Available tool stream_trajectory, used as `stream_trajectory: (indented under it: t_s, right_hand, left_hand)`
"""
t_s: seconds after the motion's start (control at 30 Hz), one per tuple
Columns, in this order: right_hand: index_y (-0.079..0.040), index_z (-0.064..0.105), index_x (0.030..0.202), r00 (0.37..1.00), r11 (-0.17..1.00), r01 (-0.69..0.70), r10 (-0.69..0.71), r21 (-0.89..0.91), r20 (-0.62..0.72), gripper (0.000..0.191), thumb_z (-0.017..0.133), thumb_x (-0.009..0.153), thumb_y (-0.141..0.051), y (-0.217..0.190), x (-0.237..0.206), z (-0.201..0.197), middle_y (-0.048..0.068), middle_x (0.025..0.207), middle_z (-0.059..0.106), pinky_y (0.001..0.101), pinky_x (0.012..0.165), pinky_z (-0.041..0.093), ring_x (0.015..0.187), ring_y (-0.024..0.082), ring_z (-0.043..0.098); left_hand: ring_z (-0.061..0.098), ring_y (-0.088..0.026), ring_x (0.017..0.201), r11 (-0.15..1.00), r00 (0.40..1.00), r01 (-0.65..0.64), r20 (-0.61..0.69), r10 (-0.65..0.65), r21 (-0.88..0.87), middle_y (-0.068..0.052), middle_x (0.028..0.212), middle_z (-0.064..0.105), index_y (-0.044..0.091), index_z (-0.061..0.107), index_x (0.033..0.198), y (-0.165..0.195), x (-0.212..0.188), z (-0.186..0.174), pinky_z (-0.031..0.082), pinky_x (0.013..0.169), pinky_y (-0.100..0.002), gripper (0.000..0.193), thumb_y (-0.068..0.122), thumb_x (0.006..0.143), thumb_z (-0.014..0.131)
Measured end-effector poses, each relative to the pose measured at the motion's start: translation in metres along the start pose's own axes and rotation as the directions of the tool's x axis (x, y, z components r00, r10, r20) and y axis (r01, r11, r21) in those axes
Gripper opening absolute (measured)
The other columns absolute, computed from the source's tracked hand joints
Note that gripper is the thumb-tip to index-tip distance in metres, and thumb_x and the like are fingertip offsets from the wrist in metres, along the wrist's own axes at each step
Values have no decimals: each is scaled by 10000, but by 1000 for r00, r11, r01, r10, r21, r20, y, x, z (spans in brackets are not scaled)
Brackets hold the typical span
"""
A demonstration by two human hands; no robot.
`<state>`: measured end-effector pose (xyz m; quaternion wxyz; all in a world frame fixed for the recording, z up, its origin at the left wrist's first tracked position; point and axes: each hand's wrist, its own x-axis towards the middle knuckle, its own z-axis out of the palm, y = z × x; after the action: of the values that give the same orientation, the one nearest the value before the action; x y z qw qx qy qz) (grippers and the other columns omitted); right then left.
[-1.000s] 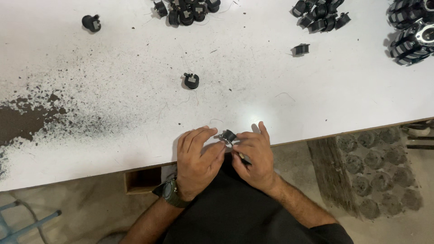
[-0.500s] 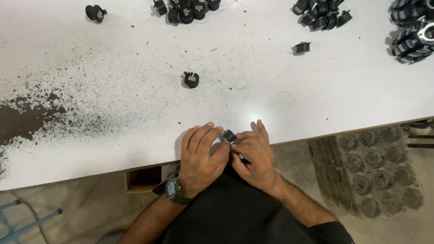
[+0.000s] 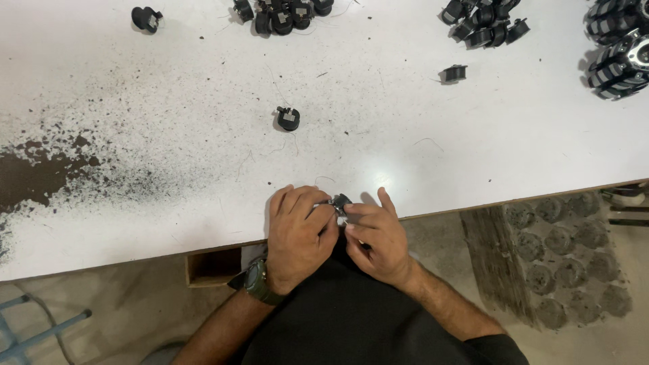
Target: The person sits at a white workbench and assembles small black plastic components onto metal hub parts, picking pieces one at a time and pressing them into place by hand, setting finished hubs aside and reaching for more parts from piles on the table.
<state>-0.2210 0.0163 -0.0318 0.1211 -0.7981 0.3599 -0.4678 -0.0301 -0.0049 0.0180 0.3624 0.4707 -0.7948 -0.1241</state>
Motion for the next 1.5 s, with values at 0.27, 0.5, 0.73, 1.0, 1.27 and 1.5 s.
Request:
stream_trajectory:
  t_s: [0.27,0.5,0.73,1.0,1.27,1.5]
  right_hand:
    - [-78,645,1064,999,996,-26,29,-89,37,306,786,832,62,-6,11,-1,52,1014,659,577,1274,255,1136,209,675]
    - [-102,689,1094,998,996,-48,50,-74,32,324,760,823,59,-19,20,-13,49,1050,660,592,1286,226,1177,226,651]
    - [-78,739,1088,968,935,-236,250,-264,21,380,845,744,-201,-9,28,-21,93,1038,581,666,1205,28,1186,322,538]
    - [-104,748,1074,980,941,-191,201,-281,6,364,860,751,-228,-1,20,-11,49,1054,600,673,1259,71,1212,274,564]
    - [-113,742,1036,983,945,-178,181,-273,-14,323,872,772,-243,4,18,-9,43,1057,603,653,1257,74,1208,261,564]
    - [-106,729,1013,981,945,-188,192,-269,-12,321,877,764,-245,5,15,-12,48,1051,599,675,1248,82,1196,269,568]
  left_hand:
    - [622,-253,1203,998,999,17,41,-14,-59,-56,1095,688,77,722,943,-4,-2,-1,357,1123,-533,96,85,847,722]
    - [589,-294,1259,994,995,93,33,-91,-57,-90,1178,670,63,711,982,-1,-2,-9,334,1157,-551,130,105,859,704]
    - [516,-326,1359,995,994,94,53,-96,23,-129,1315,638,59,733,1015,-3,6,-14,234,1209,-576,142,172,938,692]
    - [566,-294,1384,888,971,234,140,-193,-397,-76,1272,716,105,751,949,-15,14,-9,241,1254,-569,112,200,943,693]
    - [540,-331,1348,990,991,85,114,-72,-112,-109,1314,677,101,771,994,-15,13,-14,255,1191,-598,115,172,906,746]
    - [574,-299,1347,991,999,14,37,-9,-131,-68,1311,671,107,762,982,-6,11,-9,427,1153,-526,144,114,845,803]
